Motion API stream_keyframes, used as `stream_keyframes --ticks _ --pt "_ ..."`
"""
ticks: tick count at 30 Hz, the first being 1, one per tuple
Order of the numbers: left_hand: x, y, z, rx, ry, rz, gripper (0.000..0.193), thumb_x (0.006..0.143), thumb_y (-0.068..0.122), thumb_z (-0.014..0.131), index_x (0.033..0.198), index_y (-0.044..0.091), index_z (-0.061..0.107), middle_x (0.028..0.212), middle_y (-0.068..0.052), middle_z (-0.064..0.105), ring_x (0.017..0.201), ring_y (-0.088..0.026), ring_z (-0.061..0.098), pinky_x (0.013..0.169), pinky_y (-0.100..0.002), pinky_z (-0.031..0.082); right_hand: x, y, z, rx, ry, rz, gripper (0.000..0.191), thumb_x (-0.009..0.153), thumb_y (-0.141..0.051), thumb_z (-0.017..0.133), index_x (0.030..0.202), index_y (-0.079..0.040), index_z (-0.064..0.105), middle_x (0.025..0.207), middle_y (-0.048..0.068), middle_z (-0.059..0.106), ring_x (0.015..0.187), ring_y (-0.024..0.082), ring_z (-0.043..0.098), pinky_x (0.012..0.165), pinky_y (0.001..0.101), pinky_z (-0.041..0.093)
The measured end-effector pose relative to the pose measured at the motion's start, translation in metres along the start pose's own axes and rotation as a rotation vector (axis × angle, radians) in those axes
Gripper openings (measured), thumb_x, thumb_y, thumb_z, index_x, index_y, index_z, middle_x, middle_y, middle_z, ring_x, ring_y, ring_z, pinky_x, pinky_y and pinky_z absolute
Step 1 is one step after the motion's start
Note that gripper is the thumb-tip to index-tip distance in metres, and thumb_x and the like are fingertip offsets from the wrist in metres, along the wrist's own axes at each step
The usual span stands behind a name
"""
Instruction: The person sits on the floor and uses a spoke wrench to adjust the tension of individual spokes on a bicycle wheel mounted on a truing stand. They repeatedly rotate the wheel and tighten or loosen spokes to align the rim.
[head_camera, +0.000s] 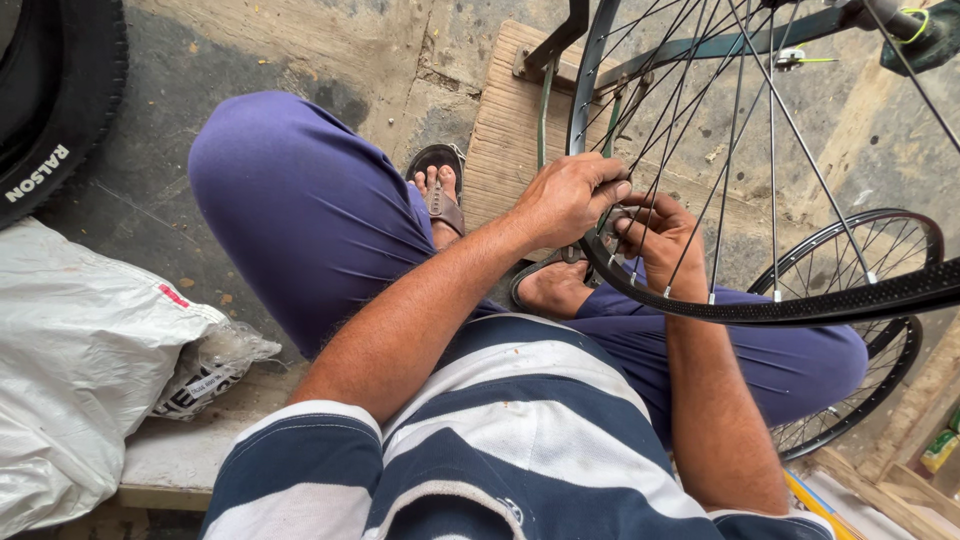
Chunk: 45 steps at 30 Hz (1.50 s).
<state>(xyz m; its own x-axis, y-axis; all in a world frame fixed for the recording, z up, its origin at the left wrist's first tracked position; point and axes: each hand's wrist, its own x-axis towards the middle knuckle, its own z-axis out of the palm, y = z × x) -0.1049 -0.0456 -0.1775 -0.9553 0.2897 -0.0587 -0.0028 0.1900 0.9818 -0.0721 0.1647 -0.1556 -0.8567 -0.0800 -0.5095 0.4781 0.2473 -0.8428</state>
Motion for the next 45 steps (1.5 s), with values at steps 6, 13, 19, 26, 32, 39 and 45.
stream_keyframes --ticks 6,13,19,26,32,39,45 --pt "0.000 -0.001 0.000 0.018 0.006 0.011 0.022 0.097 0.029 0.064 0.103 0.009 0.071 0.090 -0.011 0.067 0.086 -0.033 0.068 0.074 -0.045 0.052 -0.003 -0.021 0.002 -0.055 -0.078 -0.017 0.028 0.094 -0.010 0.074 0.120 0.002 0.071 0.090 0.007 0.074 0.074 0.011 0.069 0.065 0.0247 0.056" --pt "0.001 -0.003 0.001 -0.038 -0.022 0.009 0.024 0.096 0.031 0.066 0.109 0.011 0.074 0.095 -0.010 0.071 0.091 -0.029 0.071 0.079 -0.040 0.055 -0.003 -0.017 0.008 -0.041 -0.040 -0.019 0.036 0.087 -0.009 0.085 0.116 0.005 0.068 0.092 0.010 0.072 0.073 0.013 0.063 0.062 0.0259 0.049" --pt "-0.006 -0.009 -0.010 -0.292 -0.310 0.018 0.032 0.091 0.031 0.073 0.117 0.012 0.071 0.102 -0.005 0.076 0.095 -0.023 0.075 0.083 -0.035 0.058 -0.025 -0.015 0.006 -0.104 0.021 -0.071 0.031 0.093 -0.016 0.080 0.117 0.001 0.069 0.102 0.006 0.076 0.092 0.014 0.072 0.082 0.0269 0.058" --pt "-0.012 0.004 0.026 0.237 -0.005 0.057 0.038 0.081 0.032 0.078 0.103 0.003 0.066 0.097 -0.015 0.073 0.091 -0.038 0.070 0.079 -0.049 0.054 -0.069 -0.019 0.022 -0.597 0.094 -0.213 0.021 0.091 -0.016 0.077 0.107 -0.004 0.075 0.090 0.011 0.077 0.081 0.020 0.075 0.074 0.0310 0.058" --pt "-0.011 0.033 0.015 0.276 -0.117 -0.049 0.039 0.086 0.037 0.079 0.103 0.004 0.067 0.099 -0.019 0.073 0.095 -0.041 0.069 0.082 -0.050 0.055 -0.082 -0.048 0.025 -1.040 0.105 -0.779 0.012 0.088 -0.009 0.074 0.099 -0.005 0.075 0.088 0.016 0.072 0.076 0.033 0.069 0.066 0.0427 0.051" --pt "-0.013 0.039 -0.016 -0.778 -0.602 -0.101 0.047 0.087 0.036 0.082 0.108 -0.003 0.067 0.104 -0.027 0.065 0.098 -0.051 0.064 0.084 -0.049 0.054 -0.108 -0.079 0.010 -0.688 0.097 -0.585 0.009 0.092 -0.015 0.069 0.097 -0.010 0.074 0.086 0.010 0.072 0.075 0.027 0.072 0.063 0.0393 0.055" --pt "-0.011 0.074 0.008 0.502 -0.075 -0.180 0.047 0.088 0.046 0.074 0.107 0.004 0.068 0.086 -0.018 0.074 0.083 -0.040 0.072 0.075 -0.050 0.055 -0.085 -0.064 0.034 -0.874 0.182 -0.612 0.008 0.092 -0.013 0.072 0.093 -0.006 0.075 0.082 0.014 0.071 0.077 0.035 0.069 0.068 0.0444 0.051"
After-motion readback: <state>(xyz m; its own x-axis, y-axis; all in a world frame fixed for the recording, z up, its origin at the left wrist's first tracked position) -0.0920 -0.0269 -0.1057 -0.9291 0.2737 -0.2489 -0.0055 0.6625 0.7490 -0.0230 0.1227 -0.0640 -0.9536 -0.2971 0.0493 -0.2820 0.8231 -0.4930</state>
